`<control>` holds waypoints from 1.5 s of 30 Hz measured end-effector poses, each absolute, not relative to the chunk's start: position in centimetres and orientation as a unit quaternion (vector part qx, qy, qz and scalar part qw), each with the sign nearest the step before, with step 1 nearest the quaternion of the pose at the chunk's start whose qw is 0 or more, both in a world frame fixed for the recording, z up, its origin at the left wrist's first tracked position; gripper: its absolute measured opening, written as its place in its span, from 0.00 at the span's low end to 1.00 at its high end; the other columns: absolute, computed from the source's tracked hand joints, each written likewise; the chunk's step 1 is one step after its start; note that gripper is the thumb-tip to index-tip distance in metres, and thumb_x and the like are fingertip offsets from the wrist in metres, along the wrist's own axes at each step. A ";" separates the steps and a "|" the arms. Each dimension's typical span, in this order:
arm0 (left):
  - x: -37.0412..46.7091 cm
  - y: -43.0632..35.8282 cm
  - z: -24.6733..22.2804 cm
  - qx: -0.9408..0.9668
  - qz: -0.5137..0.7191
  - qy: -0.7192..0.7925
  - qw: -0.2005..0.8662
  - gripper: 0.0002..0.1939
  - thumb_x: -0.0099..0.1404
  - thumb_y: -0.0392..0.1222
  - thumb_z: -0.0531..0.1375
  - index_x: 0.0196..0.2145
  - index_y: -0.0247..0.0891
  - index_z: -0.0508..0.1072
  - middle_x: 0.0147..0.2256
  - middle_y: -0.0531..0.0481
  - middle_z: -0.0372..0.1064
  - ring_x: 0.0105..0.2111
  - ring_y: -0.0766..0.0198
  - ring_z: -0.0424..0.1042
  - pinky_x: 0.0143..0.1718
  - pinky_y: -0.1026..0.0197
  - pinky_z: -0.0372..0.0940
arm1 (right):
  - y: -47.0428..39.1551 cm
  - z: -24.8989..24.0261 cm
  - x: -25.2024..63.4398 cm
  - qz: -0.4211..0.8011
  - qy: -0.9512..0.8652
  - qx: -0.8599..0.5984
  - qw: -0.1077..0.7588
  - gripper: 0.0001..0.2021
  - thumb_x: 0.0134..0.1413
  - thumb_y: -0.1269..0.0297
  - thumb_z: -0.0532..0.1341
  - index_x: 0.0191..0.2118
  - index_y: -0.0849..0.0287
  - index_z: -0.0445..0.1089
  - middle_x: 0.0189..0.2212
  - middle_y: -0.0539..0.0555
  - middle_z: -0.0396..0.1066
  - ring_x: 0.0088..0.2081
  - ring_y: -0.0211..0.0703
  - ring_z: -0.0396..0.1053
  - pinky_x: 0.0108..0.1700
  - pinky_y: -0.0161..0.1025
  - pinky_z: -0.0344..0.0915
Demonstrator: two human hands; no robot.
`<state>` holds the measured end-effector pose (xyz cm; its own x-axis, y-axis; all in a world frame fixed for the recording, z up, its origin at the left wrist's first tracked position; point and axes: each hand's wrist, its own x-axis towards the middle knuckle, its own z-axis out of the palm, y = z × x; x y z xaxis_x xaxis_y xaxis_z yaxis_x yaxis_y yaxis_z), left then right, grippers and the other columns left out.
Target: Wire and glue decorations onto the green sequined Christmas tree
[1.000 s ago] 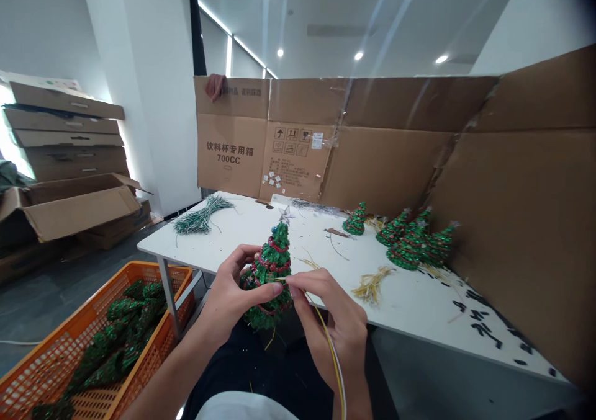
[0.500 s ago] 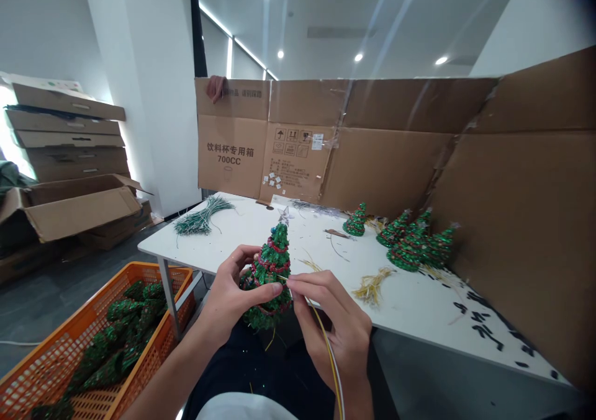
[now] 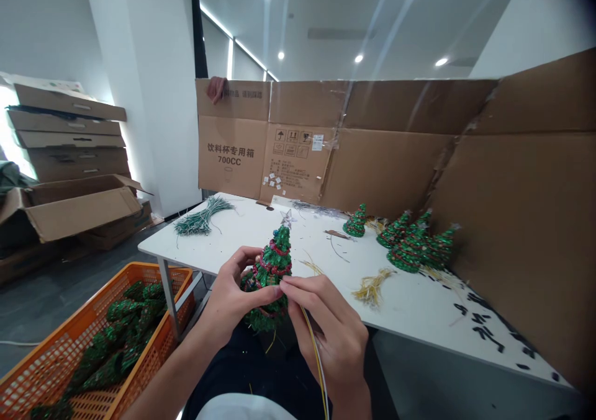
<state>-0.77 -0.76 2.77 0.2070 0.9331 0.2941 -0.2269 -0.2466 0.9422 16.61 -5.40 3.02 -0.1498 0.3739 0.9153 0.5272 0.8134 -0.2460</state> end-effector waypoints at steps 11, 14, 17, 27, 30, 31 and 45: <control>-0.9 -0.4 2.5 0.552 0.554 0.323 0.533 0.28 0.56 0.44 0.78 0.51 0.43 0.74 0.50 0.47 0.76 0.50 0.55 0.74 0.49 0.59 0.68 | -4.4 2.6 16.4 -0.011 -0.726 -0.346 0.595 0.17 0.66 0.81 0.62 0.51 0.55 0.81 0.36 0.52 0.70 0.35 0.37 0.72 0.37 0.34 0.72; -0.9 -0.4 2.4 0.546 0.554 0.316 0.543 0.28 0.57 0.44 0.78 0.52 0.43 0.74 0.50 0.47 0.76 0.50 0.55 0.74 0.50 0.59 0.68 | -4.9 3.2 16.5 0.062 -0.736 -0.335 0.585 0.17 0.68 0.77 0.61 0.54 0.53 0.80 0.39 0.53 0.72 0.39 0.39 0.74 0.41 0.34 0.74; -0.9 -0.4 2.4 0.543 0.556 0.318 0.542 0.27 0.58 0.44 0.77 0.52 0.43 0.74 0.49 0.48 0.76 0.50 0.55 0.74 0.51 0.58 0.68 | -5.2 3.5 16.8 0.105 -0.752 -0.334 0.559 0.17 0.71 0.73 0.58 0.57 0.52 0.79 0.43 0.55 0.74 0.42 0.40 0.76 0.44 0.35 0.75; -0.9 -0.7 2.8 0.537 0.544 0.328 0.555 0.29 0.55 0.48 0.79 0.51 0.45 0.73 0.49 0.49 0.77 0.48 0.56 0.75 0.48 0.58 0.70 | -4.4 2.1 16.3 0.176 -0.612 -0.412 0.652 0.02 0.66 0.63 0.68 0.41 0.55 0.77 0.31 0.50 0.80 0.31 0.40 0.80 0.34 0.32 0.77; -0.9 -0.5 2.7 0.539 0.542 0.332 0.553 0.29 0.56 0.48 0.78 0.51 0.44 0.73 0.49 0.49 0.77 0.47 0.56 0.75 0.47 0.58 0.70 | -4.5 2.6 15.9 0.203 -0.570 -0.423 0.675 0.07 0.61 0.61 0.72 0.35 0.56 0.77 0.27 0.50 0.79 0.28 0.39 0.80 0.31 0.29 0.75; -0.9 -0.5 2.7 0.543 0.543 0.330 0.549 0.28 0.56 0.48 0.78 0.51 0.44 0.73 0.49 0.49 0.77 0.48 0.56 0.75 0.48 0.59 0.70 | -4.6 2.7 15.8 0.210 -0.559 -0.424 0.681 0.08 0.60 0.60 0.73 0.32 0.56 0.77 0.25 0.49 0.78 0.26 0.39 0.79 0.29 0.28 0.74; -0.7 -0.9 3.4 0.525 0.548 0.318 0.568 0.29 0.54 0.49 0.78 0.49 0.44 0.74 0.49 0.47 0.78 0.49 0.54 0.75 0.49 0.58 0.68 | -4.4 2.1 16.3 0.220 -0.585 -0.387 0.678 0.04 0.64 0.64 0.70 0.42 0.51 0.85 0.35 0.53 0.83 0.33 0.42 0.81 0.35 0.33 0.78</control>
